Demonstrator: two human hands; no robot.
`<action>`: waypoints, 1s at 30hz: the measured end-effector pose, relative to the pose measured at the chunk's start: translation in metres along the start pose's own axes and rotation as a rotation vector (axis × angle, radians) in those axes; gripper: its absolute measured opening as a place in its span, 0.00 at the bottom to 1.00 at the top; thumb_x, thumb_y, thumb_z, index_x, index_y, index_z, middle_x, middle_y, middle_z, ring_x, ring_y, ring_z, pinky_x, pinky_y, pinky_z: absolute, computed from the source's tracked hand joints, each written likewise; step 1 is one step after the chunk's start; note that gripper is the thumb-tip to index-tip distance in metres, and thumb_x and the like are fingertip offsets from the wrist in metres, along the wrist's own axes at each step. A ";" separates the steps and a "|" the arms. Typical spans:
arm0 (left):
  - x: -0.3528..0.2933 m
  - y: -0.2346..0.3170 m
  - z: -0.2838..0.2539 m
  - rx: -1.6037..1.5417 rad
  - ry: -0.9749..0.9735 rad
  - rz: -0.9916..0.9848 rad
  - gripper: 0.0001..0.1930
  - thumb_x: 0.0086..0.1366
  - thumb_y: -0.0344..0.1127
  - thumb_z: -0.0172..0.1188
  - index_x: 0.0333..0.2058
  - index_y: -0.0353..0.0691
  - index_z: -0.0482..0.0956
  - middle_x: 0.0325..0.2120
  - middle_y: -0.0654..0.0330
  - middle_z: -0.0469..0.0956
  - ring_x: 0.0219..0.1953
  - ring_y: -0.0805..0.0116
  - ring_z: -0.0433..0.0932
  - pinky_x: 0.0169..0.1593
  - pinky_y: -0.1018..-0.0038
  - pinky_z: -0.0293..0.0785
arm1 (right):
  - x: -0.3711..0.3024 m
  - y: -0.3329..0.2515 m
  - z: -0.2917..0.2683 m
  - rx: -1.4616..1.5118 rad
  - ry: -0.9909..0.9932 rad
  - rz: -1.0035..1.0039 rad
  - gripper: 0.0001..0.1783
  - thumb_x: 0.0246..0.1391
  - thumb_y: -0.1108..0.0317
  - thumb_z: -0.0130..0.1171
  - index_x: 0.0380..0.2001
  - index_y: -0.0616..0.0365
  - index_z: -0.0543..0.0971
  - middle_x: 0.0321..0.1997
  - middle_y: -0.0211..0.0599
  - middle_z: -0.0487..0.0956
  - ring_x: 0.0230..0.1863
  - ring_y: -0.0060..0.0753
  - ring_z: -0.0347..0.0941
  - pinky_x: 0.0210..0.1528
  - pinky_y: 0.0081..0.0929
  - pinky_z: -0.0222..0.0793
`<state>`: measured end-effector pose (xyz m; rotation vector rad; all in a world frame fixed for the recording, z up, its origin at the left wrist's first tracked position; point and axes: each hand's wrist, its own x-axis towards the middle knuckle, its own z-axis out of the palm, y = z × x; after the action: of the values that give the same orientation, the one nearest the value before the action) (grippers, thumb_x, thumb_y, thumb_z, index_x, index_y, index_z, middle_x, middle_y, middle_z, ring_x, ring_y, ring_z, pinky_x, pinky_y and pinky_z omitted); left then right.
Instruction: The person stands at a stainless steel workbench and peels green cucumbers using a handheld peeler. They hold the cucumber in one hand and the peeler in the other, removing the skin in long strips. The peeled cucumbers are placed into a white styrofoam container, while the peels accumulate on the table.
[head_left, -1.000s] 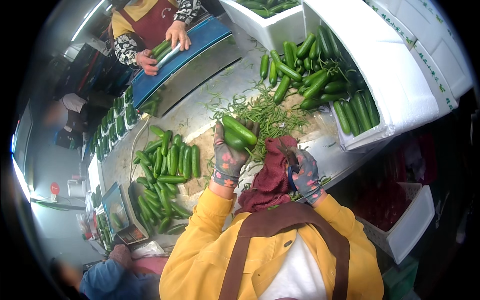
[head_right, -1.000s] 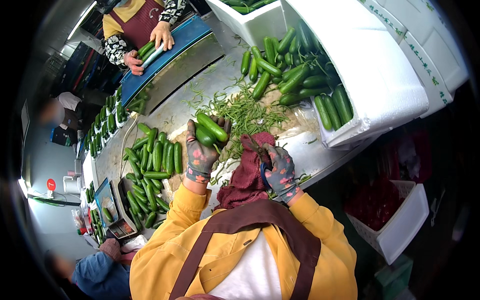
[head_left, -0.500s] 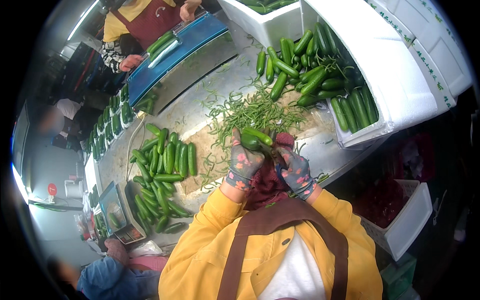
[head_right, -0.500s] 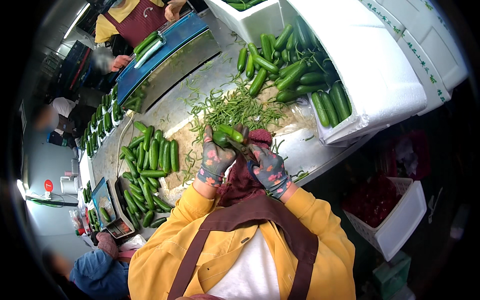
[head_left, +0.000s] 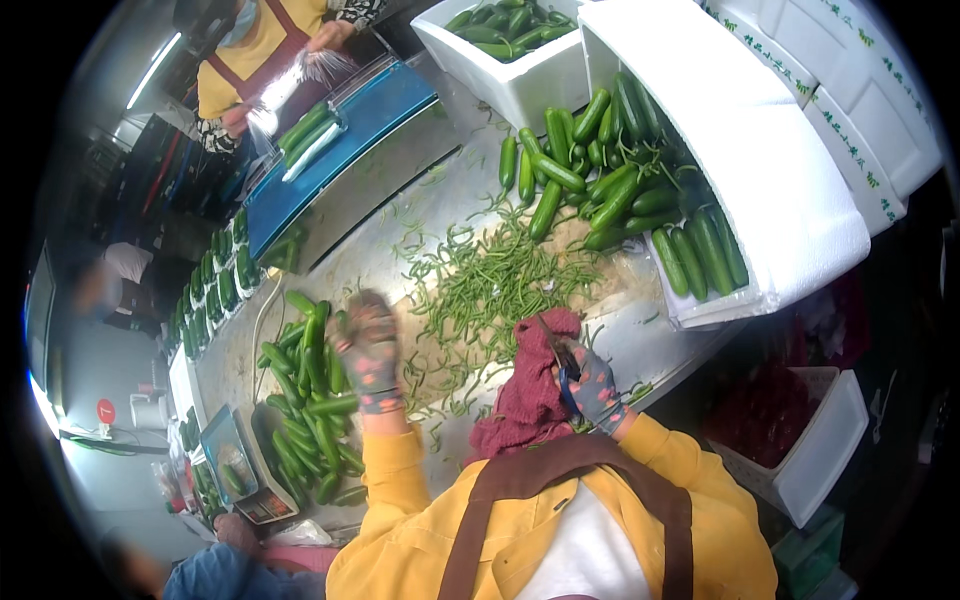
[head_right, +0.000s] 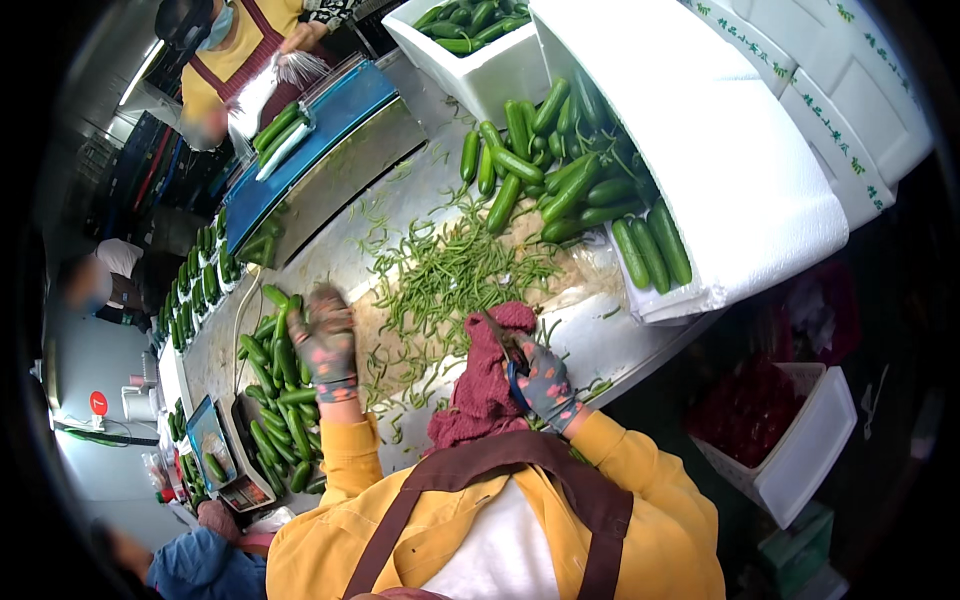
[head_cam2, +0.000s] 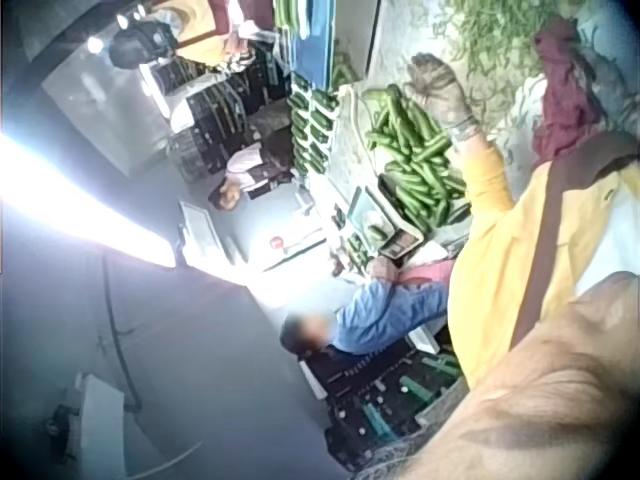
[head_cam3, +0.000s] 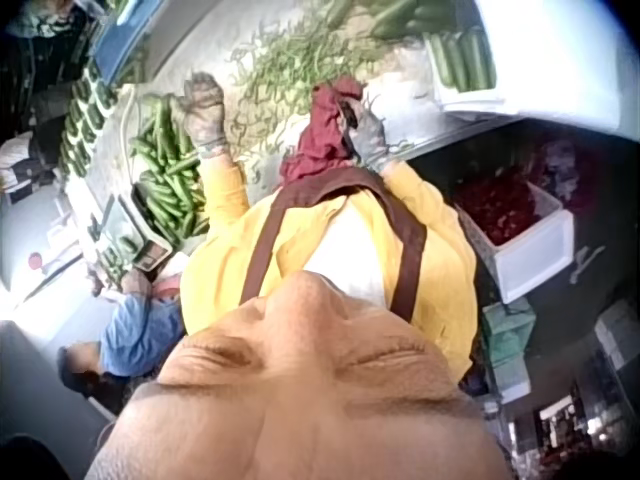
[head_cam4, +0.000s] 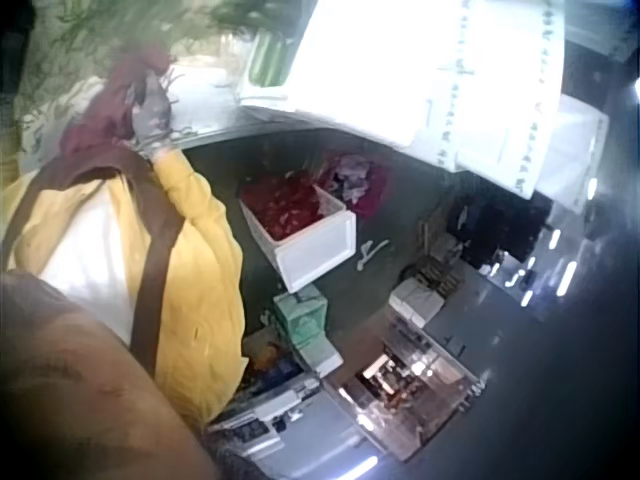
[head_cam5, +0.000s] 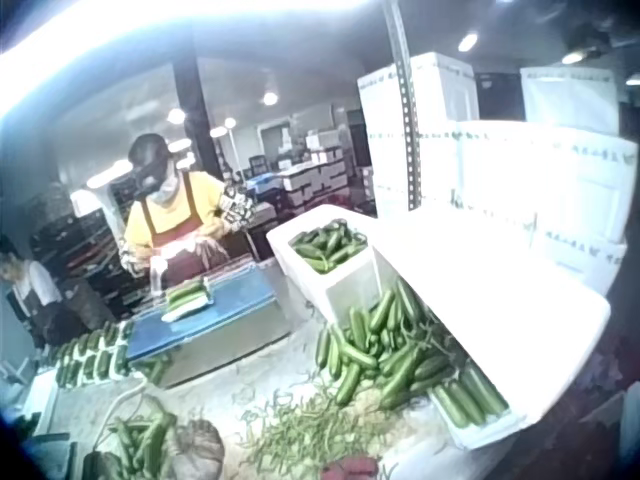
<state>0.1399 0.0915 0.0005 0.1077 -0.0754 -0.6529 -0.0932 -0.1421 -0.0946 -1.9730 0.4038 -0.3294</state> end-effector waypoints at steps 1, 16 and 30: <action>0.023 -0.047 0.023 0.369 0.432 0.337 0.24 0.54 0.42 0.50 0.48 0.37 0.61 0.41 0.51 0.67 0.35 0.65 0.68 0.37 0.74 0.68 | 0.001 0.001 0.000 -0.057 0.000 -0.014 0.24 0.39 0.59 0.55 0.39 0.64 0.68 0.36 0.49 0.72 0.36 0.50 0.67 0.40 0.35 0.63; 0.237 -0.188 0.015 2.838 -0.821 0.083 0.17 0.43 0.42 0.58 0.33 0.42 0.70 0.28 0.52 0.73 0.35 0.54 0.71 0.43 0.61 0.63 | -0.006 0.013 0.006 0.596 -0.051 0.196 0.27 0.32 0.73 0.53 0.43 0.61 0.67 0.36 0.45 0.72 0.34 0.40 0.70 0.37 0.26 0.65; 0.163 -0.137 -0.002 2.180 -0.466 0.061 0.26 0.46 0.31 0.56 0.46 0.36 0.63 0.39 0.51 0.70 0.43 0.60 0.68 0.47 0.71 0.62 | 0.003 -0.024 -0.021 1.201 -0.094 0.209 0.22 0.39 0.70 0.54 0.42 0.62 0.65 0.32 0.37 0.72 0.34 0.28 0.70 0.35 0.20 0.66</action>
<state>0.1866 -0.1157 -0.0123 2.0311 -1.2211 -0.2443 -0.0957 -0.1503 -0.0638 -0.7612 0.2434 -0.2470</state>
